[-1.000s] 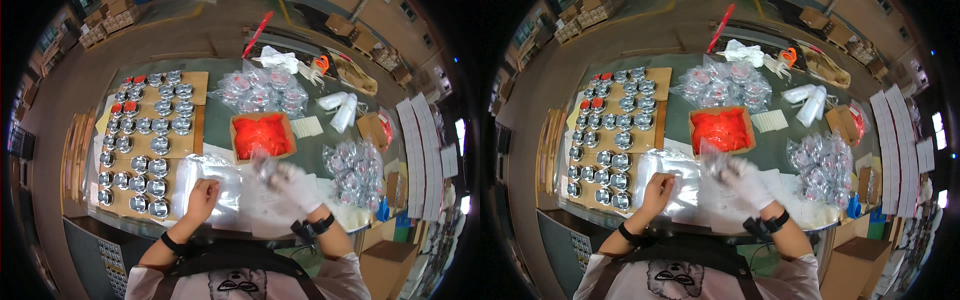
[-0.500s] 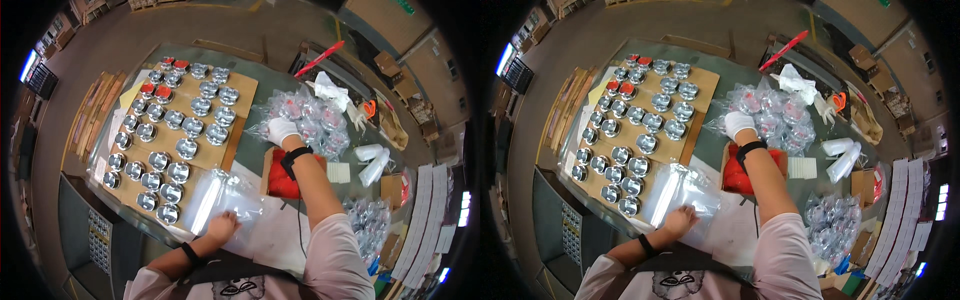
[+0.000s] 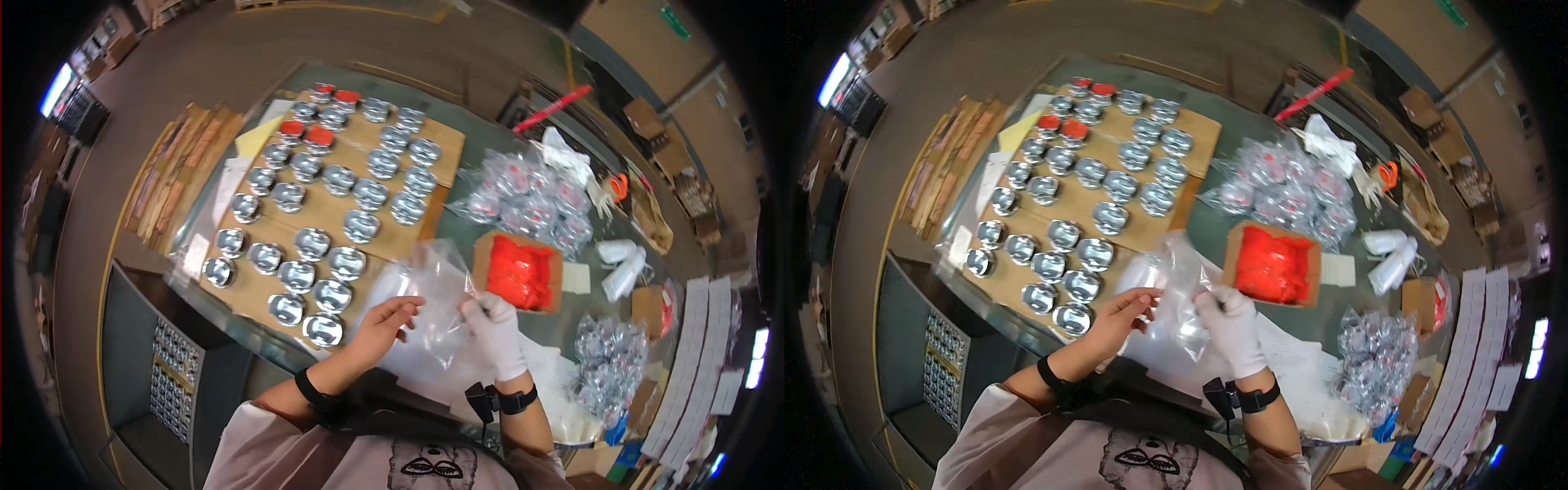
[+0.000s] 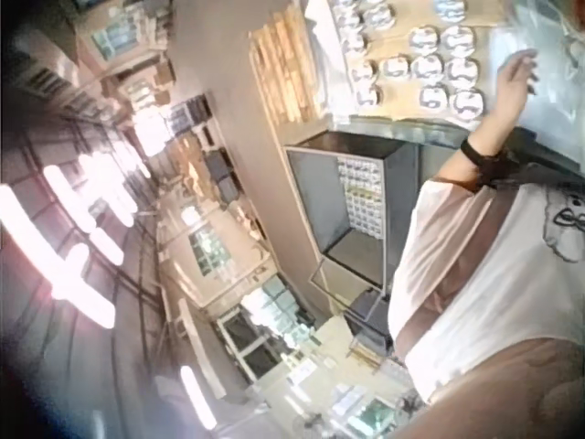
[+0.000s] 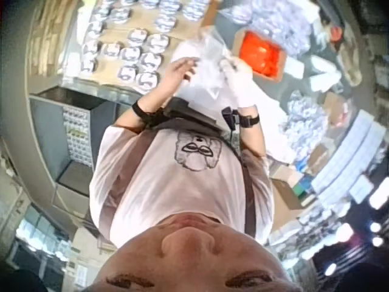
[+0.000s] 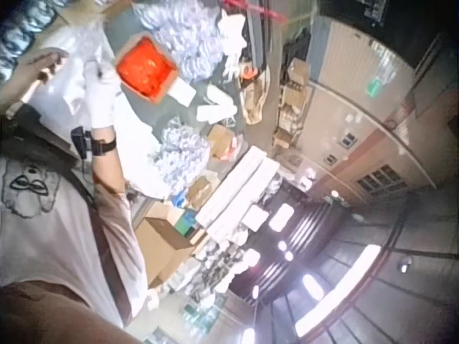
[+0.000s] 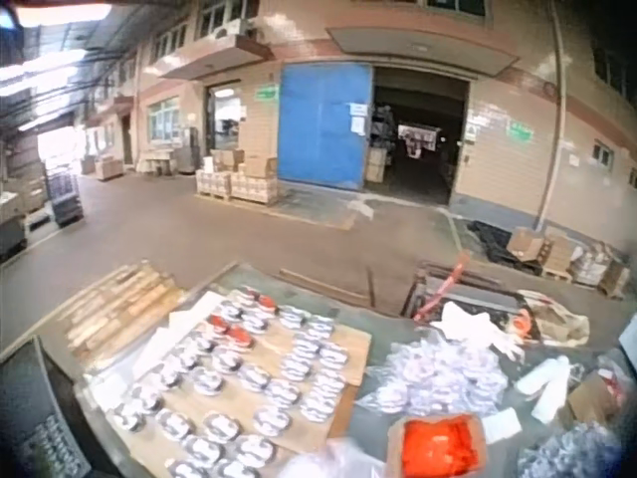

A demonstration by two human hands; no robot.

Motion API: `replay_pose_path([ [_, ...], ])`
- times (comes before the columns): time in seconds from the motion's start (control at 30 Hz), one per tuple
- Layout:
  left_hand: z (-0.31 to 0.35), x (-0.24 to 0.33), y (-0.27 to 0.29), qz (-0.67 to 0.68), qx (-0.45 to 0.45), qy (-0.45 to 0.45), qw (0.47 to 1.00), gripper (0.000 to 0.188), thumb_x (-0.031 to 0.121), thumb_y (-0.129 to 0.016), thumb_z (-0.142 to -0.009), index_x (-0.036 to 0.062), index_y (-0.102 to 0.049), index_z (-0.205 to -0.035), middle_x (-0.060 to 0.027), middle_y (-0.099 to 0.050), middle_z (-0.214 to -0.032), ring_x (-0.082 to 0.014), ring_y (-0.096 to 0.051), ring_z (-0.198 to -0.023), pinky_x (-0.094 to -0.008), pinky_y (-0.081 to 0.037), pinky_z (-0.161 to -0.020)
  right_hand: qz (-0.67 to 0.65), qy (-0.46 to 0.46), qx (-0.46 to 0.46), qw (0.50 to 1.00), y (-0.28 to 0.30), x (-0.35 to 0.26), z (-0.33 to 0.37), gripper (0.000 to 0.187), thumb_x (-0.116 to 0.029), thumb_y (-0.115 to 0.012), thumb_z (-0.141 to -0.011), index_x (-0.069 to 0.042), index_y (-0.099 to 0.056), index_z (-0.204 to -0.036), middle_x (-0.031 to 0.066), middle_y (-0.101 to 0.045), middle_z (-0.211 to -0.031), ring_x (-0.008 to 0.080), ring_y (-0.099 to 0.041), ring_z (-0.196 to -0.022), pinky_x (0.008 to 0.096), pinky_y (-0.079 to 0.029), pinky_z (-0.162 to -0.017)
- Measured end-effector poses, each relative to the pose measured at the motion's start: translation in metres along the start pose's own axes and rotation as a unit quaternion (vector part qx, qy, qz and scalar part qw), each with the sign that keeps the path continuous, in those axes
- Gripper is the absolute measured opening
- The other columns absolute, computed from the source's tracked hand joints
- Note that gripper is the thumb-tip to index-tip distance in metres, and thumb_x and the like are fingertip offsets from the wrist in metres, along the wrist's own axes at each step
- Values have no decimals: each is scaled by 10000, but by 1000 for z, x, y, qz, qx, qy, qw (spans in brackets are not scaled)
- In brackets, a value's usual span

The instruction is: The person places red plastic inserts into silver metal components arranged on a table. The person then picks up the assembled units and places them into clear plastic bags. The person repeats this process for multiple units.

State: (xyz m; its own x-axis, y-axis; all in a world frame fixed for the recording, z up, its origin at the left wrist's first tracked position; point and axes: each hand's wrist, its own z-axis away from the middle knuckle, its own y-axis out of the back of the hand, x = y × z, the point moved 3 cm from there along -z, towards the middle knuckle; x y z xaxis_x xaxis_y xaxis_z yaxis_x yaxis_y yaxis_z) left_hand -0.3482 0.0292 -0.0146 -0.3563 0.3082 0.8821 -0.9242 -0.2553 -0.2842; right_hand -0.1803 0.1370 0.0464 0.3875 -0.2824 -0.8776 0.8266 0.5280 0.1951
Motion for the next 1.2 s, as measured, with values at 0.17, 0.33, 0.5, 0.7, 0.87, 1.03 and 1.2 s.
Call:
replay_pose_path([
  [0.17, 37, 32, 72, 109, 86, -70, 988, 357, 171, -570, -969, 48, -507, -1298, -14, -576, -1086, -121, -564, -932, -272, -470, -812, 167, 353, -174, 904, -123, -53, -33, 183, -152, -622, -909, -6, -659, -1012, 43, -671, -876, 101, -597, -839, 277, -494, -724],
  [0.33, 104, 87, 224, 207, 362, -119, 901, 232, 249, -588, -960, 58, -639, -1082, 21, -592, -860, -77, -545, -783, -228, -422, -651, 95, 263, -171, 945, -202, -121, -195, 256, -227, -630, -897, -6, -658, -1021, 89, -688, -919, 170, -639, -855, 339, -504, -749],
  [0.5, 178, 106, 303, 126, 492, -141, 850, 194, 227, -598, -957, 48, -657, -1004, 65, -549, -699, -33, -464, -570, -166, -349, -511, 538, 249, -18, 805, -291, -151, -327, 260, -226, -507, -897, -56, -681, -988, 200, -652, -1100, 370, -646, -981, 472, -524, -837],
  [0.7, 164, 152, 291, -170, 495, -194, 830, 143, 89, -584, -946, -5, -682, -991, 18, -600, -775, -40, -500, -672, -197, -382, -571, 570, 193, -43, 798, -292, -168, -323, 315, -318, -581, -841, -57, -689, -980, 210, -660, -1048, 366, -636, -993, 449, -515, -855],
  [0.87, 66, 138, 201, -379, 239, -246, 859, 156, 117, -628, -845, 95, -668, -994, -135, -639, -902, -320, -640, -768, -412, -516, -651, 152, 302, -29, 941, -167, -159, -188, 191, -137, -616, -846, 44, -636, -904, 62, -618, -674, 169, -584, -598, 326, -472, -551],
  [1.03, -14, 18, 38, -484, -138, -132, 854, 195, 181, -559, -860, 51, -647, -975, -191, -643, -924, -383, -632, -838, -459, -507, -738, 25, 148, 31, 988, -69, -86, 23, 285, -204, -645, -900, -45, -577, -1126, 53, -629, -956, 81, -561, -777, 251, -490, -640],
  [1.2, -19, -133, -8, -299, -93, -66, 948, 199, 192, -569, -900, 38, -672, -971, -254, -650, -842, -418, -638, -823, -461, -503, -707, 111, 114, 87, 983, -54, 115, 77, 351, -198, -615, -899, 12, -541, -1171, 126, -654, -1015, 221, -624, -881, 394, -510, -793],
])
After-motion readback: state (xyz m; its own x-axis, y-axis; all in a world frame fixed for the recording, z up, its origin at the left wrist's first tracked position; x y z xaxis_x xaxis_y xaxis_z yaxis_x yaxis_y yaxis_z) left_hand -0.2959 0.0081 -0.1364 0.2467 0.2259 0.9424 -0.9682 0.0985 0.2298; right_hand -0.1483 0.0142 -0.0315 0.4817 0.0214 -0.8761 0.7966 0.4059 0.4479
